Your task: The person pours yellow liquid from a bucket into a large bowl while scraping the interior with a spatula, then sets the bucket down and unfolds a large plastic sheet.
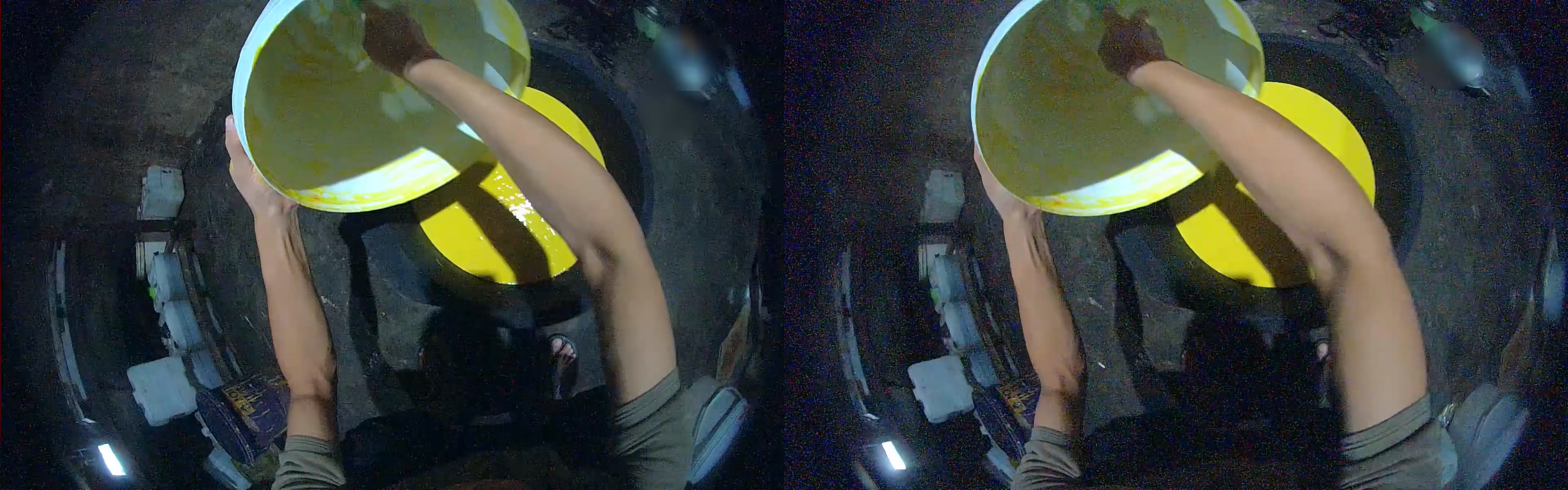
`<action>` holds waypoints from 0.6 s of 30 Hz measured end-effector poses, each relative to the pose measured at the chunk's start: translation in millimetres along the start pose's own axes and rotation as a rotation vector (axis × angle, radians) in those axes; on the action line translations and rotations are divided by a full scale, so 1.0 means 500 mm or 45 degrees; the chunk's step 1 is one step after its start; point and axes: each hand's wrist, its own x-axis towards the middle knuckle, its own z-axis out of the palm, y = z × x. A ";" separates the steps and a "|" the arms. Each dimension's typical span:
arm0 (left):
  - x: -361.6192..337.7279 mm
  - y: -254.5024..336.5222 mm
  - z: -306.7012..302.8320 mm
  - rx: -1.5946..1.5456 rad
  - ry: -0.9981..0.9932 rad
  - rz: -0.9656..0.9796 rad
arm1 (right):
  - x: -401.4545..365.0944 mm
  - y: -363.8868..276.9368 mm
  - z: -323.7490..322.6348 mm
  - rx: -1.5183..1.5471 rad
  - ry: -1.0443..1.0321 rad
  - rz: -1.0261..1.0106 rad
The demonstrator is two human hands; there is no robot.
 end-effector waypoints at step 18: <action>0.001 0.015 0.023 0.046 0.308 -0.071 | -0.029 -0.106 -0.001 0.129 -0.114 -0.239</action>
